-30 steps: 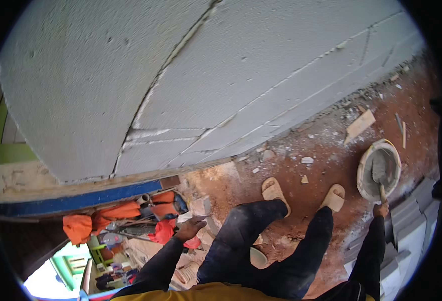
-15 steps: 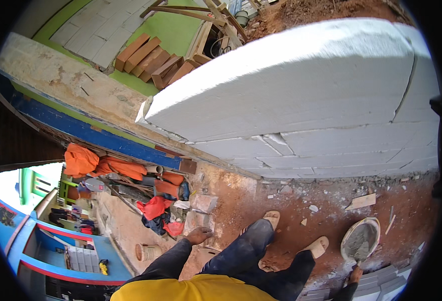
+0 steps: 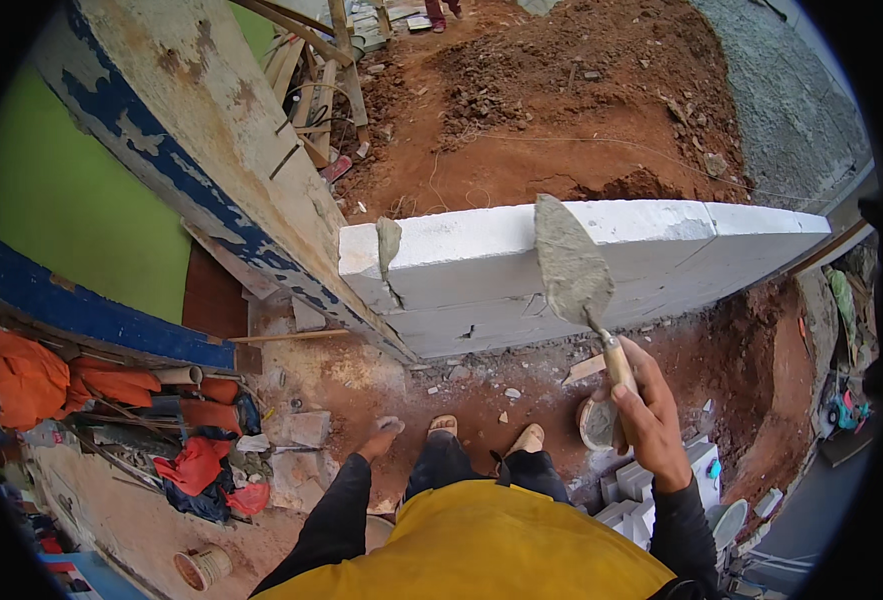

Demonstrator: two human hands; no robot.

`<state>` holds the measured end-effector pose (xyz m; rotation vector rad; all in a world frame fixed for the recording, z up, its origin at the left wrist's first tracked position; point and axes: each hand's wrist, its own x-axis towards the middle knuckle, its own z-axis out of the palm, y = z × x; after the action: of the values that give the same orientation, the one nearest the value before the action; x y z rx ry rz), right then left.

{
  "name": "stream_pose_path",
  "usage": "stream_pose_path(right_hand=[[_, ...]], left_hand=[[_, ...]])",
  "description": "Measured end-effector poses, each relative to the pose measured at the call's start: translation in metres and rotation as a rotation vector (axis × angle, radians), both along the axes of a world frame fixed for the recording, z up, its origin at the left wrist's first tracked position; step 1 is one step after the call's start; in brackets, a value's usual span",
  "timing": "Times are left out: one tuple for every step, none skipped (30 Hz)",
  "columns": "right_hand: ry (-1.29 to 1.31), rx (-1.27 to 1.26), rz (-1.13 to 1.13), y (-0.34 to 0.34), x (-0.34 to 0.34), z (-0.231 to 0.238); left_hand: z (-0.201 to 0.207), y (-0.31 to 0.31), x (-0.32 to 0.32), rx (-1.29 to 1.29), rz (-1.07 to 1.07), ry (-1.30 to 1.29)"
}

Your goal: The person applies mortar to a white block, places it on a wall, and taps it into position with a hammer. They then measure and cut another block with a hand saw before placing it on the wall.

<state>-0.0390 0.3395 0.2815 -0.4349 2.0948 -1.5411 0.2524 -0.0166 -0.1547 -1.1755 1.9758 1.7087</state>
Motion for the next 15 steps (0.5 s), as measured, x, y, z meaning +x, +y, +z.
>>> stream_pose_path(right_hand=[[-0.022, 0.050, 0.091, -0.026, -0.006, 0.016], [-0.050, 0.083, 0.136, -0.047, -0.012, 0.029], [-0.060, 0.138, 0.181, -0.065, -0.015, 0.039], [-0.067, 0.194, 0.228, -0.079, -0.018, 0.047], [-0.048, 0.242, 0.270, -0.093, -0.019, 0.052], [-0.023, 0.343, 0.277, -0.104, -0.018, 0.054], [-0.012, 0.306, 0.328, -0.113, -0.015, 0.056], [0.010, 0.320, 0.350, -0.124, -0.012, 0.055], [0.037, 0.354, 0.365, -0.133, -0.007, 0.055], [0.025, 0.346, 0.382, -0.142, -0.002, 0.054], [0.019, 0.341, 0.389, -0.151, 0.003, 0.053], [0.018, 0.340, 0.391, -0.159, 0.011, 0.053], [0.009, 0.348, 0.374, -0.166, 0.017, 0.054], [-0.093, 0.318, 0.364, -0.172, 0.024, 0.054], [-0.071, 0.314, 0.355, -0.177, 0.030, 0.055]], left_hand=[[0.010, -0.008, -0.001, -0.010, 0.018, 0.022], [0.019, -0.015, 0.001, 0.033, 0.094, 0.013], [0.026, -0.022, 0.005, 0.072, 0.183, 0.018], [0.031, -0.028, 0.011, 0.112, 0.284, 0.041], [0.033, -0.032, 0.020, 0.109, 0.332, 0.042], [0.033, -0.034, 0.030, 0.107, 0.384, 0.059], [0.030, -0.035, 0.041, 0.107, 0.437, 0.074], [0.025, -0.033, 0.052, 0.095, 0.445, 0.064], [0.020, -0.031, 0.064, 0.078, 0.454, 0.056], [0.015, -0.028, 0.075, 0.066, 0.472, 0.035], [0.011, -0.025, 0.085, 0.084, 0.469, 0.046], [0.007, -0.019, 0.095, 0.111, 0.475, 0.042], [0.004, -0.014, 0.101, 0.139, 0.483, -0.009], [0.002, -0.010, 0.106, 0.150, 0.496, 0.018], [0.001, -0.006, 0.112, 0.159, 0.510, -0.003]])
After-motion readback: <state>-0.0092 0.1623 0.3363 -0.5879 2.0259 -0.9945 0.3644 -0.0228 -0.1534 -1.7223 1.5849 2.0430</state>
